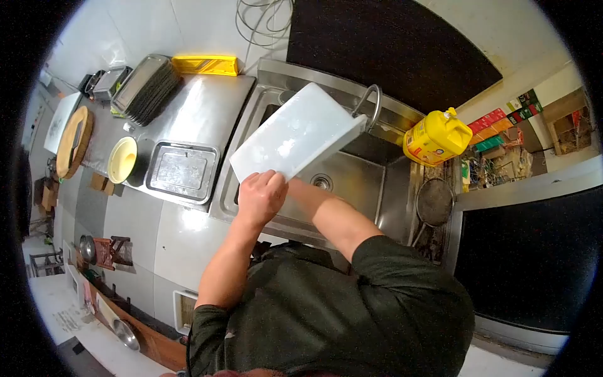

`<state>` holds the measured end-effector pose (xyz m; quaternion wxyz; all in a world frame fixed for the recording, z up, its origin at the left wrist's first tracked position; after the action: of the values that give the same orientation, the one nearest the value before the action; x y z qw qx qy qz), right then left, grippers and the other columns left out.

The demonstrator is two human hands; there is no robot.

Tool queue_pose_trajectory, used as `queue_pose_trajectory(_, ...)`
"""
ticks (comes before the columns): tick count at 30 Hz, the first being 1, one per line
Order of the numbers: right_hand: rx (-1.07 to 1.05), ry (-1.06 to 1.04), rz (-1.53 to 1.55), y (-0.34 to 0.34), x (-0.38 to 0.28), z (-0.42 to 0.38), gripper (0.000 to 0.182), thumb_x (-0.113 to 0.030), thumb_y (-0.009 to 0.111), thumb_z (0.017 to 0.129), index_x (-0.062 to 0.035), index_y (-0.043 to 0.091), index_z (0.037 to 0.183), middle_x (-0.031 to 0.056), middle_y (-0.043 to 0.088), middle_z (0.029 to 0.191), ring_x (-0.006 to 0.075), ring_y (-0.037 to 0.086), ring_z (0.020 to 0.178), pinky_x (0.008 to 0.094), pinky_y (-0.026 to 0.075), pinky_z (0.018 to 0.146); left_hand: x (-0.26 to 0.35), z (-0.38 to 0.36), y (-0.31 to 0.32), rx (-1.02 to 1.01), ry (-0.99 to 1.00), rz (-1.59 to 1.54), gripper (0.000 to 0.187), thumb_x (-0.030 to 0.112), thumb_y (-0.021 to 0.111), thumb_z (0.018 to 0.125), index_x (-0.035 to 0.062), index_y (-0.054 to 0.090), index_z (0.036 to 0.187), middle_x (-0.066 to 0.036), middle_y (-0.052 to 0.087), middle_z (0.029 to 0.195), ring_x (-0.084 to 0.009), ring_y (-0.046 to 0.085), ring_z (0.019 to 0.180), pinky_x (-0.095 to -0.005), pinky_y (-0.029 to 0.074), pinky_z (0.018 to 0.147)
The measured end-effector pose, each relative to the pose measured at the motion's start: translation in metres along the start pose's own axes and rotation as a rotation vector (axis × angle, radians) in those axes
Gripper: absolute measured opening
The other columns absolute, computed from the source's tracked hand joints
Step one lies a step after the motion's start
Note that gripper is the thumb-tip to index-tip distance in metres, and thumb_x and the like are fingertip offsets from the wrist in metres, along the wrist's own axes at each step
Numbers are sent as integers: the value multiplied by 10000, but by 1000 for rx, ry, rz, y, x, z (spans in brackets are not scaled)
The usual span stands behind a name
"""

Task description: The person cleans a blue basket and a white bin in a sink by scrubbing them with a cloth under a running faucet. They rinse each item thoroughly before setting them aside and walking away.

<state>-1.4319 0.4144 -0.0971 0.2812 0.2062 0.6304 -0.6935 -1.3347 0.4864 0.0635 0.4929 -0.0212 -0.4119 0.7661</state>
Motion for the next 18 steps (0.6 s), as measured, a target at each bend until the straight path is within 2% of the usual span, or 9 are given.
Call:
queue_pose_trajectory(3,102,57,52,-6,29,-13,414,-356,580,810,-30,612,1062,188,643,1013,276,613,947,361,466,812,-23,-17,-5,60,-82,12,225,30,649,666,86,437,615,-65,477,572,-259,490,479,-355,413,460)
queue_pose_trajectory(5,-75,556,289,-51,24,-41,389,-349,572,819,0,646,972,201,656,949,295,625,909,366,464,799,-27,-27,-16,74,-129,33,239,35,661,648,78,432,598,-73,478,562,-273,493,475,-372,411,448)
queue_pose_trajectory(6,75,426,260,-44,57,-54,375,-336,566,829,19,664,899,198,667,900,301,630,862,366,463,789,-28,-33,-24,67,-140,36,241,36,662,646,76,431,596,-75,478,561,-273,495,475,-373,411,447)
queue_pose_trajectory(8,232,565,404,-45,102,-80,384,-328,565,837,35,656,922,196,670,926,293,628,850,360,463,786,-31,-42,-34,80,-139,53,266,47,662,622,87,399,597,-62,462,555,-264,492,473,-371,403,438)
queue_pose_trajectory(10,323,656,323,-60,113,-99,379,-313,577,842,48,647,931,183,672,911,269,617,820,353,458,777,-45,-55,-30,90,-184,75,269,44,664,620,86,400,594,-67,464,557,-271,489,474,-371,401,438)
queue_pose_trajectory(14,415,780,542,-54,152,-116,337,-285,584,852,38,640,934,107,631,793,199,566,726,337,445,700,-62,-75,-30,111,-276,59,286,43,674,622,80,394,576,-84,486,560,-288,500,486,-378,408,446)
queue_pose_trajectory(18,458,890,791,-60,132,-120,258,-278,582,853,-24,629,847,30,554,707,144,504,639,319,418,619,-60,-88,-53,122,-323,61,320,53,683,634,57,371,564,-118,471,539,-320,505,495,-406,406,455)
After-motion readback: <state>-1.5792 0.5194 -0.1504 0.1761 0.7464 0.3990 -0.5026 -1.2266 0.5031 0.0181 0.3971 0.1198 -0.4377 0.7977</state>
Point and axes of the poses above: each hand's wrist, its own z-axis towards the middle knuckle, its own y-axis out of the palm, x = y × z, the point moved 4 cm from there along z, towards the middle knuckle
